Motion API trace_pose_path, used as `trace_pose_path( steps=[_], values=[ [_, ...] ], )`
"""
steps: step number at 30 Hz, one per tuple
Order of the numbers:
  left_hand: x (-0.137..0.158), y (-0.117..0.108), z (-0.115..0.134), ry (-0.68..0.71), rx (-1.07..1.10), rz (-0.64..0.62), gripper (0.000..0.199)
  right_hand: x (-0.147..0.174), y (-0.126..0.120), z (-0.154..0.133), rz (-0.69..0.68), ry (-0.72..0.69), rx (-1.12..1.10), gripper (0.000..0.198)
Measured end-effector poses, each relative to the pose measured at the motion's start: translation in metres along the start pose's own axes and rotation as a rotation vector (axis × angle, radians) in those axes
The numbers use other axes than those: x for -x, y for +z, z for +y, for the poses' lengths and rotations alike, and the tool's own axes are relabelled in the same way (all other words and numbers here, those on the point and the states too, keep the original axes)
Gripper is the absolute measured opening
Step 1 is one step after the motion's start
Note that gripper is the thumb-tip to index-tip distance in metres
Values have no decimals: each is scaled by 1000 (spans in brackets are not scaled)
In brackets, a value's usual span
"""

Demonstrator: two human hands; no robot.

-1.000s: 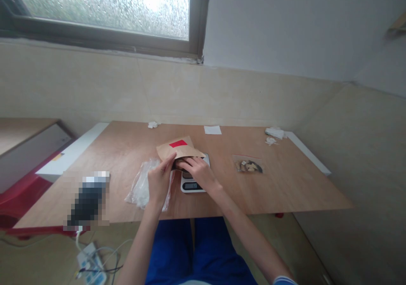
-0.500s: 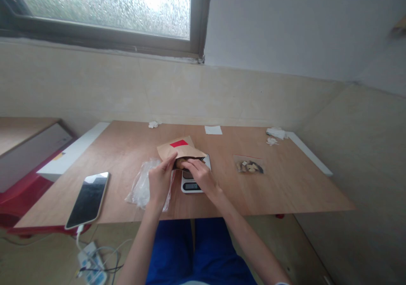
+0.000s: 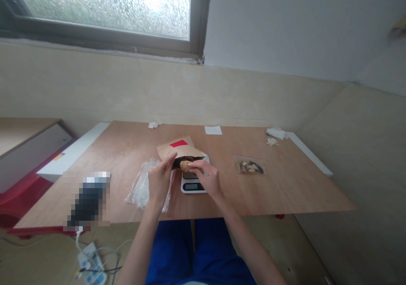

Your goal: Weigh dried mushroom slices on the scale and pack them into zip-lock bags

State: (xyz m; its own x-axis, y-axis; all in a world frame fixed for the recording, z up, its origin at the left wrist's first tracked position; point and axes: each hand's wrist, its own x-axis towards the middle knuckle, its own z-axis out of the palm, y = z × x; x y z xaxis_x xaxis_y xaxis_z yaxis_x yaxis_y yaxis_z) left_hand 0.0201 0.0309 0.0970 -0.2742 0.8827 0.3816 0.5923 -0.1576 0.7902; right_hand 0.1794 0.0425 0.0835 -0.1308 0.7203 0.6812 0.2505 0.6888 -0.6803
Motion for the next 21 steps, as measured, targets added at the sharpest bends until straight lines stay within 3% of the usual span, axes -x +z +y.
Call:
trace_pose_path(
  steps=[3,8,15,18,21],
  values=[
    [-1,-1,2,2,-9,5,30,1,0,0,136,191,-168,8],
    [-2,-1,4,1,-21,21,29,0,-3,7,357,484,-399,24],
    [-11,-6,-1,7,-37,58,30,4,-21,31,606,572,-480,33],
    [-17,-7,-4,8,-37,79,30,10,-26,43,602,590,-353,32],
    [-19,-7,-6,11,-34,85,30,19,-21,55,512,575,-267,27]
  ],
)
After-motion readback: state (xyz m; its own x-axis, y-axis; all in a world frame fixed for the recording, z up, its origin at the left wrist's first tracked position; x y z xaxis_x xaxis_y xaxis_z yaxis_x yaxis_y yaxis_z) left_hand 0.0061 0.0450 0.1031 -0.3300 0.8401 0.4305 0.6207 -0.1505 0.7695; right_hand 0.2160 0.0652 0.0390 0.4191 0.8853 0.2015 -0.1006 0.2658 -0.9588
